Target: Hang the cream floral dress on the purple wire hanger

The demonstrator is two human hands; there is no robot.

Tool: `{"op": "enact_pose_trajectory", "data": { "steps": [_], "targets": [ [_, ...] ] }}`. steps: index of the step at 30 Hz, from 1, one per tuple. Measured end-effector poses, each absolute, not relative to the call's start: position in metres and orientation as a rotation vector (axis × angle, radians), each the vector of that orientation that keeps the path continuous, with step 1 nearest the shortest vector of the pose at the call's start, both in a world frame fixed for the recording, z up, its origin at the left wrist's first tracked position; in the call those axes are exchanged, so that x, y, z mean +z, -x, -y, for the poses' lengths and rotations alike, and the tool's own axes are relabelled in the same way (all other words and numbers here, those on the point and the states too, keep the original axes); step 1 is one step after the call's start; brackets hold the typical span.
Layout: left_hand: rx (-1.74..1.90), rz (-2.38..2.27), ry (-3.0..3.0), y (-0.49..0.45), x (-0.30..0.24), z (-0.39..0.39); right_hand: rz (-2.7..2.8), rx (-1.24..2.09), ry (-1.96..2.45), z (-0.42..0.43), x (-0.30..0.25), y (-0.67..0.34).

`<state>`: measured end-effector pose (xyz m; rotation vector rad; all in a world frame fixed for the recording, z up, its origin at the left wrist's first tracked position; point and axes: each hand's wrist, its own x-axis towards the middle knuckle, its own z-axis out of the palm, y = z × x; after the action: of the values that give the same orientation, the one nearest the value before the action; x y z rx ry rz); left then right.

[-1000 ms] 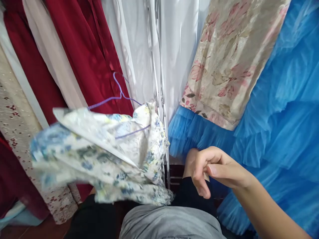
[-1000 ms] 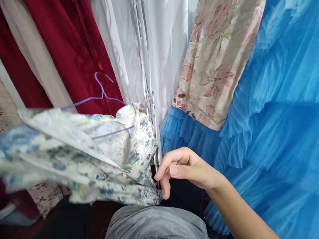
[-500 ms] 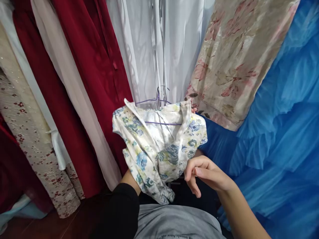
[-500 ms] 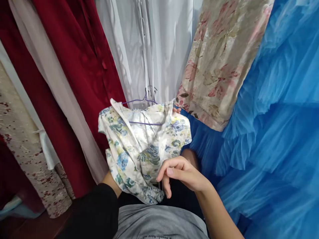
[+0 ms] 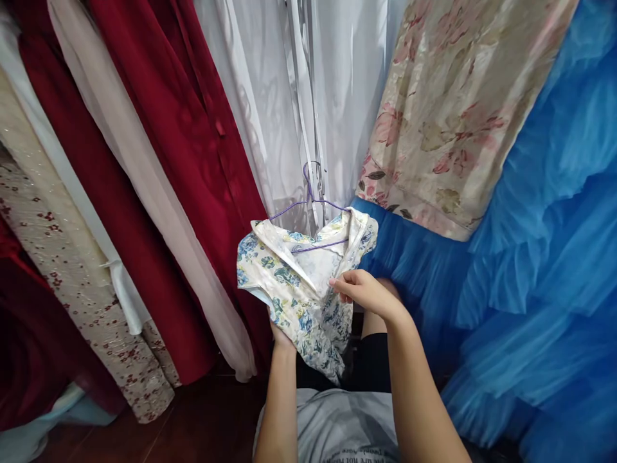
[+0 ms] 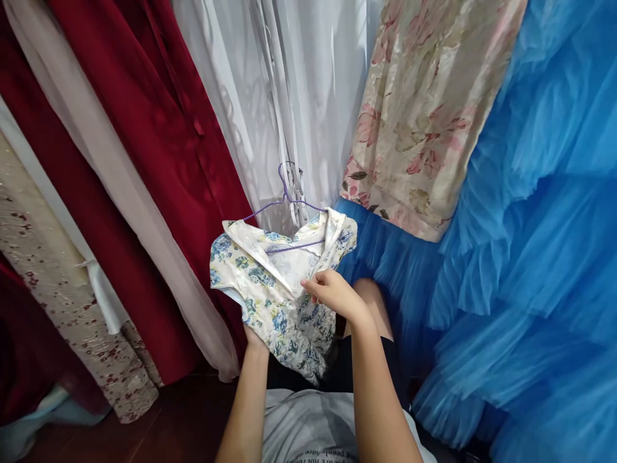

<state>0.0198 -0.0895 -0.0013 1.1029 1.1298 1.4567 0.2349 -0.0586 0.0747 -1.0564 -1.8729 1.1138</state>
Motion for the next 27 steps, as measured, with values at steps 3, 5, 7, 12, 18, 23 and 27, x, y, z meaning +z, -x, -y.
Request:
{"op": "enact_pose_trajectory", "data": {
  "steps": [3,5,7,12,18,23,27],
  "targets": [
    [1.607,-0.988,-0.951,-0.011,-0.006,0.091,1.918,1.184,1.219,0.050,0.041,-0.220],
    [1.606,-0.968,-0.983,-0.014,-0.005,0.092,1.961,1.268,1.221,0.047,0.029,-0.212],
    [1.592,-0.958,-1.033,-0.024,-0.002,0.091,1.957,1.282,1.198,0.046,0.026,-0.207],
    [1.590,-0.906,-0.926,-0.041,0.004,0.093,1.949,1.273,1.160,0.049,0.035,-0.208],
    [1.524,-0.870,-0.899,-0.047,0.004,0.097,2.025,1.466,1.005,0.053,0.027,-0.214],
    [1.574,-0.963,-0.928,-0.054,-0.008,0.084,1.915,1.421,1.067,0.050,0.028,-0.224],
    [1.963,-1.354,-0.819,-0.033,-0.022,0.069,1.737,1.403,1.184,0.050,0.030,-0.243]
  ]
}}
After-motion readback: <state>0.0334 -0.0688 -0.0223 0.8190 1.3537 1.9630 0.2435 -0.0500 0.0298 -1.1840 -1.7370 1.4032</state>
